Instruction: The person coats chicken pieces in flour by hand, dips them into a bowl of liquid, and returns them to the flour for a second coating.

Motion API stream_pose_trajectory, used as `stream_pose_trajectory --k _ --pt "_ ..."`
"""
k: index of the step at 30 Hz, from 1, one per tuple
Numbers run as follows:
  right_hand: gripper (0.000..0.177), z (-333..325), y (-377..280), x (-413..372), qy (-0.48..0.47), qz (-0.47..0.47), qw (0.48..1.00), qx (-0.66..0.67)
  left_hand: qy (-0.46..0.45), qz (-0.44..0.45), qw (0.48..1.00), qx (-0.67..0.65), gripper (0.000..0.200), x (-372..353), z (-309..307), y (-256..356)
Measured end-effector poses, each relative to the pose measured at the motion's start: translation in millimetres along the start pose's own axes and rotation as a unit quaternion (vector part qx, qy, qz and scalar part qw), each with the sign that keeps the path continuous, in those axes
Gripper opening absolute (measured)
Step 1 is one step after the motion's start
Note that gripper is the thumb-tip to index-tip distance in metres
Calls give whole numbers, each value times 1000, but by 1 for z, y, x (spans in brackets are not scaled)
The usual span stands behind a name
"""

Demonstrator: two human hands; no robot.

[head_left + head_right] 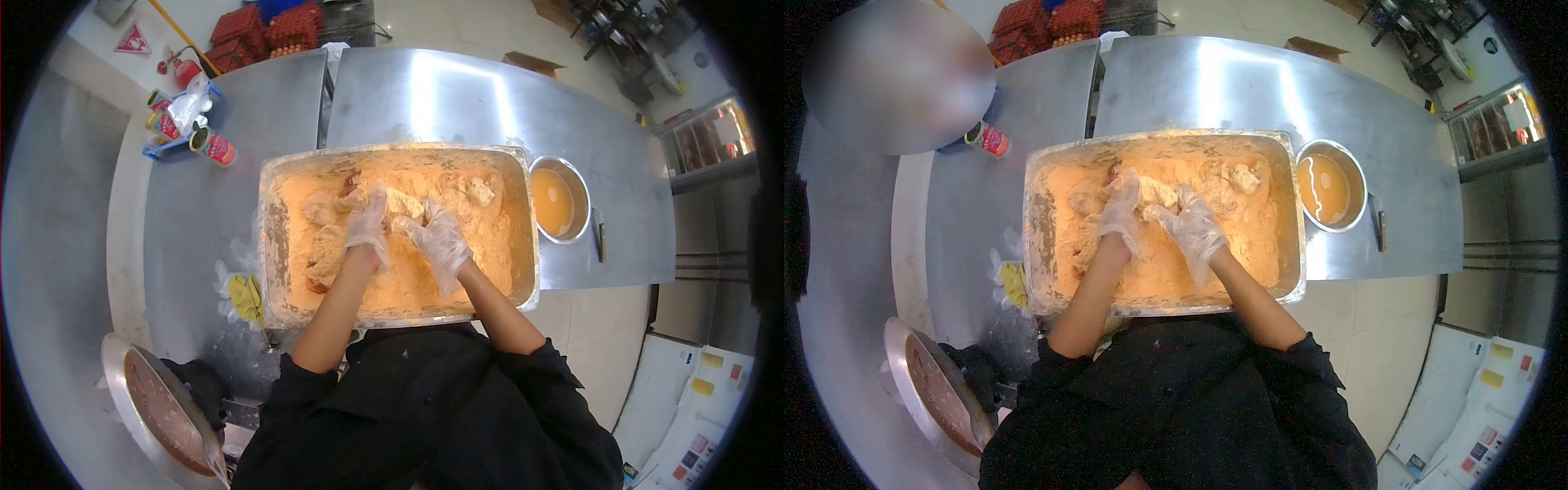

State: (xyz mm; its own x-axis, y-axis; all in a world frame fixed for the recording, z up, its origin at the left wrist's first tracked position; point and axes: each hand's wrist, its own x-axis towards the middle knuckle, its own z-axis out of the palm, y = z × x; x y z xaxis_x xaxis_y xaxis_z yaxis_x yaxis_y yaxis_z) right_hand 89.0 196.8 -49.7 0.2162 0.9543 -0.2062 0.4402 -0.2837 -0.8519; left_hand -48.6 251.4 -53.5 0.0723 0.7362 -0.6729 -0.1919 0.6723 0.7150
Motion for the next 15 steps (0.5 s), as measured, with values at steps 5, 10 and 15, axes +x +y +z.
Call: stream_pose_trajectory --k 5,10,15 --pt "49 -4 -23 -2 -3 -38 992 -120 26 33 999 -24 86 3 18 -21" --pt "42 7 -28 -7 34 4 996 -83 37 -57 987 -146 80 -24 37 9" --pt "30 26 42 4 13 -139 962 -233 14 -53 996 -70 81 -9 33 8"
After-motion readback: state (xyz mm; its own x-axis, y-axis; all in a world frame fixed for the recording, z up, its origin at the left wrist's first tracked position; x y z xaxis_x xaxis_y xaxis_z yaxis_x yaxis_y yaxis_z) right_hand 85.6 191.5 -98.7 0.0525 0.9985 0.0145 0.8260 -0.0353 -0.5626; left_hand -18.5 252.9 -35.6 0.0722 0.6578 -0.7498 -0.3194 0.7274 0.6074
